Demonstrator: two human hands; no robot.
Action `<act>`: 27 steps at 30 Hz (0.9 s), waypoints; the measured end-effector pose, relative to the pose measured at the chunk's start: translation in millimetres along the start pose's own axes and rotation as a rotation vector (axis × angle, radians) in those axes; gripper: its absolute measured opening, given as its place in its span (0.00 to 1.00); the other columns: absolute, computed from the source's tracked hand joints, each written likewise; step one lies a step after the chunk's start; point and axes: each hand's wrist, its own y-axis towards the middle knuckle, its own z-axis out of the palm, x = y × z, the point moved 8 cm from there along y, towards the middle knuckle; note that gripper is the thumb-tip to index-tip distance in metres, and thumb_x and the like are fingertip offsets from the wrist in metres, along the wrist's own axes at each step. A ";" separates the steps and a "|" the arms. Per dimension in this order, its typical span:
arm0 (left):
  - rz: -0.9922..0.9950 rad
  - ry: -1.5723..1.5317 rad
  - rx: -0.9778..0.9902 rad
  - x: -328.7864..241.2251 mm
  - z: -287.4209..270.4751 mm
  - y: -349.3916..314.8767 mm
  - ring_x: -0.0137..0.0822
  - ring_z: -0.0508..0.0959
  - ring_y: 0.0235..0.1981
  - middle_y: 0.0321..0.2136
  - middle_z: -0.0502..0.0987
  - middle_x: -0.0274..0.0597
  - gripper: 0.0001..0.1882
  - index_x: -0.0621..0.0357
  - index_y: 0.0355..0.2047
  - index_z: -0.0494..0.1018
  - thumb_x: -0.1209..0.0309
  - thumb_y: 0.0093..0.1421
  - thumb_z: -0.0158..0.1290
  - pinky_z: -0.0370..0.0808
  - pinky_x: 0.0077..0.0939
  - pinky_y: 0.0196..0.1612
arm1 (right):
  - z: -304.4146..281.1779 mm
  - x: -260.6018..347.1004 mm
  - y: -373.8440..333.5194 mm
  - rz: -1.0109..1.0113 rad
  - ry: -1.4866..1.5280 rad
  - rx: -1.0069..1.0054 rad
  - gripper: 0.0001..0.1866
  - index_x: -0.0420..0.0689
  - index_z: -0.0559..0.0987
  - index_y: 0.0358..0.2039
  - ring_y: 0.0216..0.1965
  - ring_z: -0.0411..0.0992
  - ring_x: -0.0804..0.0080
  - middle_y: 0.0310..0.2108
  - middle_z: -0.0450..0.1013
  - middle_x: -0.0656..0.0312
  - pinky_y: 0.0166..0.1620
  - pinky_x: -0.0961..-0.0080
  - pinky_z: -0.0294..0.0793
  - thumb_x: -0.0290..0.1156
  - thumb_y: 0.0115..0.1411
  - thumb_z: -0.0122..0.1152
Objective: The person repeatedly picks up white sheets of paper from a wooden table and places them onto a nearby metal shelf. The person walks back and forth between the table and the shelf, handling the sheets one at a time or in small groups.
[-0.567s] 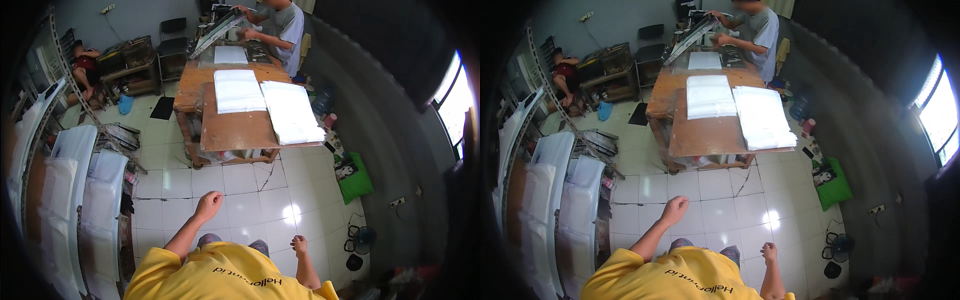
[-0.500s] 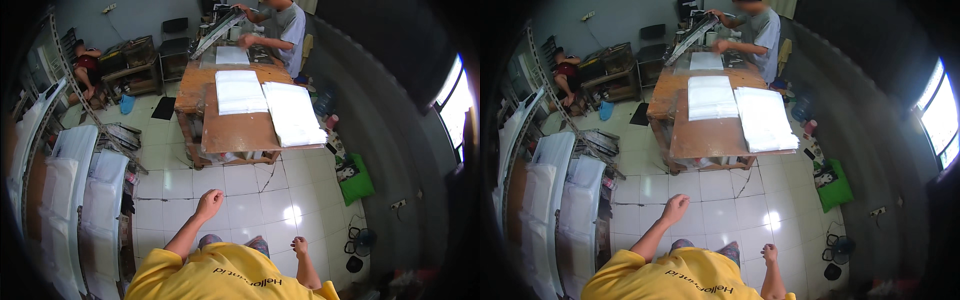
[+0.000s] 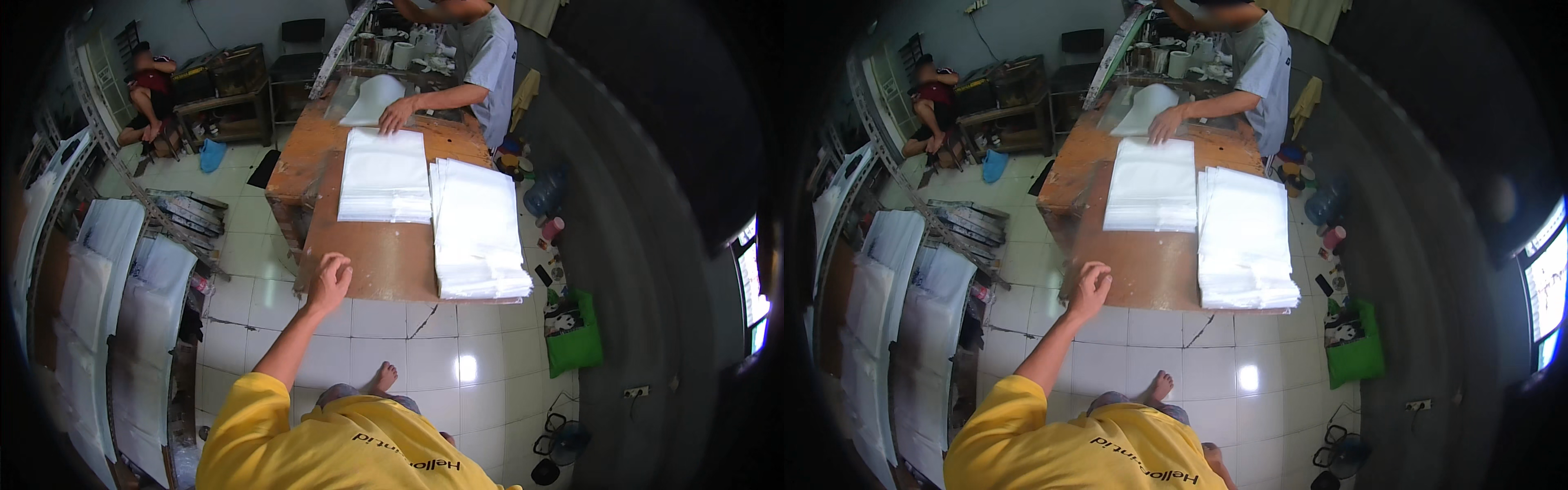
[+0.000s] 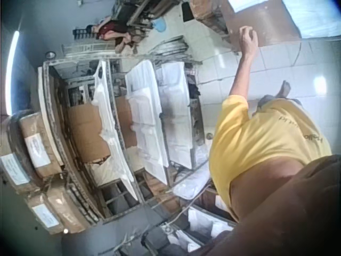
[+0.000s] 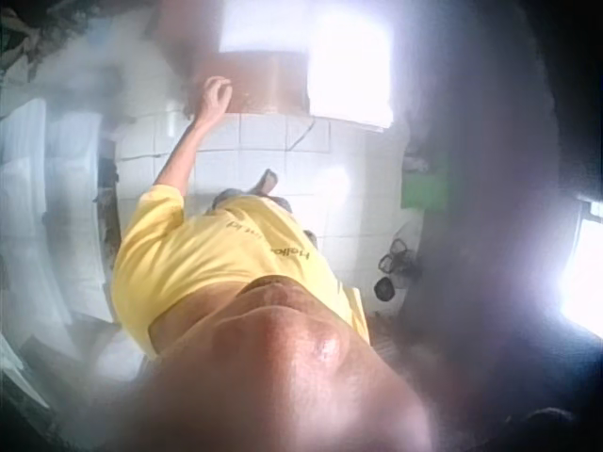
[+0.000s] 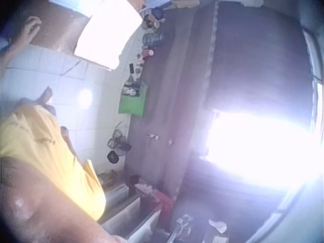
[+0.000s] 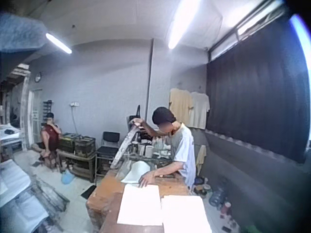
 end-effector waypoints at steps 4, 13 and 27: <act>0.120 0.207 -0.139 -12.2 14.2 64.6 0.51 0.70 0.50 0.49 0.69 0.50 0.15 0.61 0.45 0.71 0.72 0.57 0.53 0.69 0.40 0.51 | -69.9 53.0 26.7 0.225 0.269 -0.153 0.13 0.43 0.72 0.45 0.30 0.77 0.69 0.32 0.75 0.60 0.26 0.74 0.70 0.35 0.62 0.54; -0.326 0.786 0.147 113.1 31.9 176.2 0.47 0.56 0.64 0.64 0.55 0.49 0.30 0.55 0.65 0.55 0.75 0.60 0.41 0.56 0.45 0.63 | -151.0 182.6 60.7 0.068 0.302 -0.280 0.10 0.46 0.72 0.44 0.30 0.76 0.72 0.34 0.74 0.62 0.31 0.74 0.69 0.33 0.64 0.50; 0.220 0.808 -0.028 46.7 40.4 168.6 0.46 0.73 0.37 0.29 0.73 0.44 0.05 0.58 0.28 0.72 0.73 0.57 0.48 0.66 0.42 0.42 | -83.2 134.3 20.6 0.194 0.201 -0.101 0.15 0.42 0.72 0.47 0.29 0.77 0.70 0.34 0.76 0.60 0.28 0.76 0.71 0.34 0.62 0.53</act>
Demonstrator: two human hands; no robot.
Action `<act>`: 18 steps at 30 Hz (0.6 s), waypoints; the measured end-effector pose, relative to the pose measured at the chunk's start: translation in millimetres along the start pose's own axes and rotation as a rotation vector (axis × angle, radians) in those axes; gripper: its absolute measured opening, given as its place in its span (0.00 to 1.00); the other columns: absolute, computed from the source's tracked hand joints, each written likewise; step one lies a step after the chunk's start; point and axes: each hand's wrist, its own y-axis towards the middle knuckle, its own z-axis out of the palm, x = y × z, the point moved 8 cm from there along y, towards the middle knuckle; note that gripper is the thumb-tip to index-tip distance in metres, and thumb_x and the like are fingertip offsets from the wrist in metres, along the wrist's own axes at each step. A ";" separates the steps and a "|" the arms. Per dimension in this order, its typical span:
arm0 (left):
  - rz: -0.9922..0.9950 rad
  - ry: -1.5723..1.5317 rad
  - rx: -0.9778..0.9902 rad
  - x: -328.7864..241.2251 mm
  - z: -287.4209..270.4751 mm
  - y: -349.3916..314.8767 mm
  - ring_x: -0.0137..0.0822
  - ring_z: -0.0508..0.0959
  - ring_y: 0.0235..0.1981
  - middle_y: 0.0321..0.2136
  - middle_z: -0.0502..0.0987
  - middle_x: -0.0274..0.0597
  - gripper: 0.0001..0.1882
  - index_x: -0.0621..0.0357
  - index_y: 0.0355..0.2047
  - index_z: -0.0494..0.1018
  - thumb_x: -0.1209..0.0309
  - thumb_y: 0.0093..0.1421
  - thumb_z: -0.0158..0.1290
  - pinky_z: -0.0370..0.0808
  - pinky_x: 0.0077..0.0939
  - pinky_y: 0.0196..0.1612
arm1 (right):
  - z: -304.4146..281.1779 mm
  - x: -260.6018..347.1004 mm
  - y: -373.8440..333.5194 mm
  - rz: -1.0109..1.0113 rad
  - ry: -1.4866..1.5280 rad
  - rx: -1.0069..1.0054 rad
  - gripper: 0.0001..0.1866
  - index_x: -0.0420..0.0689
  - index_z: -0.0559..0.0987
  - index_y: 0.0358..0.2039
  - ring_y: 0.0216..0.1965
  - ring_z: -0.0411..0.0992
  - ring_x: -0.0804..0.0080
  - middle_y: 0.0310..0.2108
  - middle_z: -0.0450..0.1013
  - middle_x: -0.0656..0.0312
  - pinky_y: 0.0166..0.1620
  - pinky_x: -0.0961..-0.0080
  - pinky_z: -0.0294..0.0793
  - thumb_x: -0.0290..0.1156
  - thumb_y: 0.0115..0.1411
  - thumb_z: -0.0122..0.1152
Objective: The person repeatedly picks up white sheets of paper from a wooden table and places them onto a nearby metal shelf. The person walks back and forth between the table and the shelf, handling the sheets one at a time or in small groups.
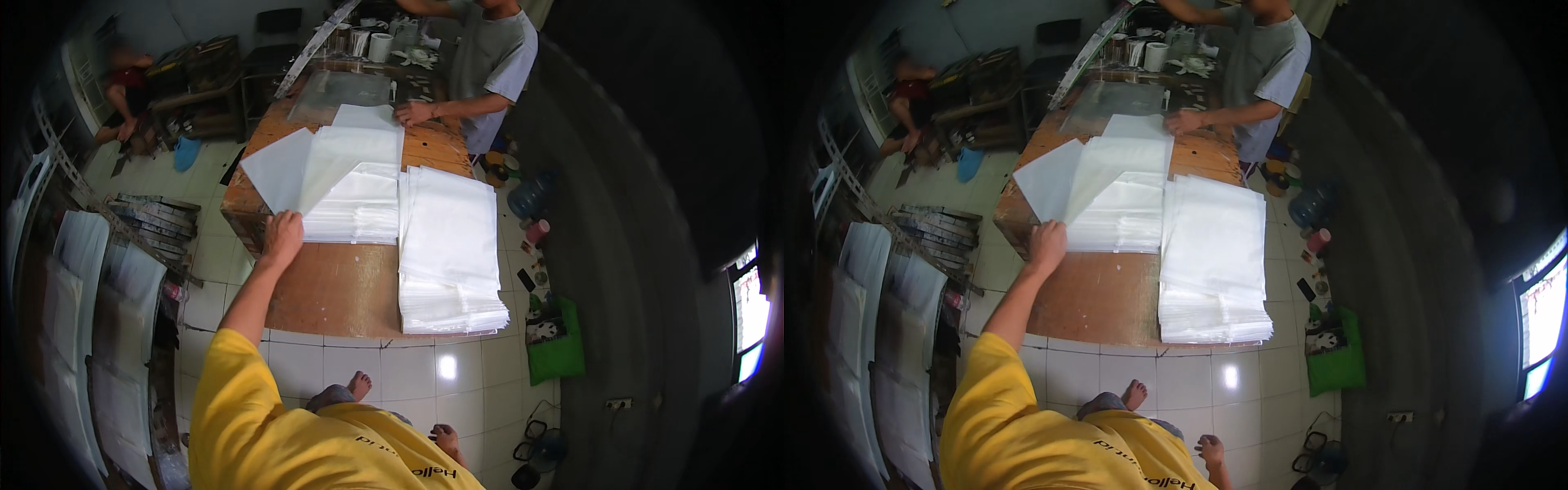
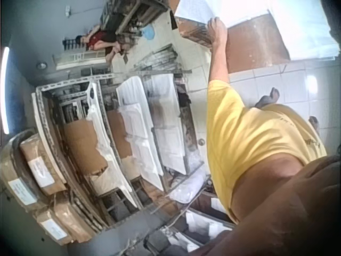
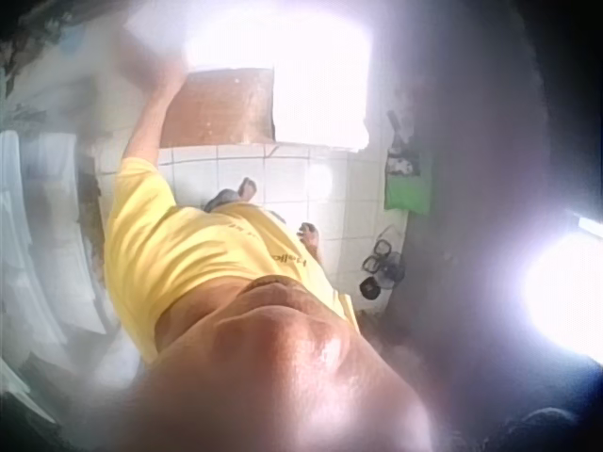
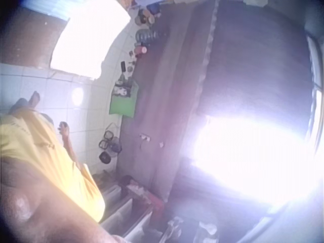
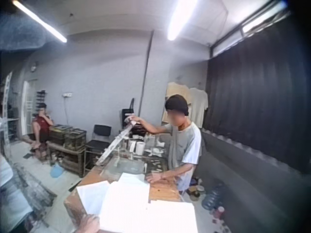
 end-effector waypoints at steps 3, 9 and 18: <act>0.128 -0.201 -0.035 -63.2 -40.8 -34.1 0.42 0.74 0.32 0.25 0.72 0.41 0.02 0.56 0.26 0.72 0.73 0.55 0.51 0.65 0.40 0.39 | 23.8 87.0 -28.8 -0.243 0.186 0.079 0.17 0.42 0.70 0.50 0.33 0.76 0.71 0.37 0.75 0.60 0.31 0.76 0.71 0.36 0.63 0.54; 0.367 -0.533 0.079 -171.7 -93.5 -135.0 0.37 0.74 0.28 0.22 0.70 0.35 0.03 0.53 0.23 0.69 0.74 0.50 0.52 0.65 0.36 0.36 | 88.8 283.6 -142.0 -0.775 0.130 0.326 0.33 0.44 0.53 0.65 0.38 0.73 0.70 0.47 0.69 0.54 0.37 0.77 0.70 0.38 0.64 0.53; 0.701 -0.832 0.350 -231.6 -144.8 -274.7 0.36 0.74 0.27 0.21 0.69 0.35 0.04 0.55 0.25 0.70 0.72 0.53 0.54 0.66 0.32 0.35 | 118.8 226.5 -204.0 -0.729 0.109 0.049 0.14 0.35 0.72 0.47 0.34 0.74 0.76 0.36 0.73 0.59 0.37 0.78 0.73 0.29 0.64 0.52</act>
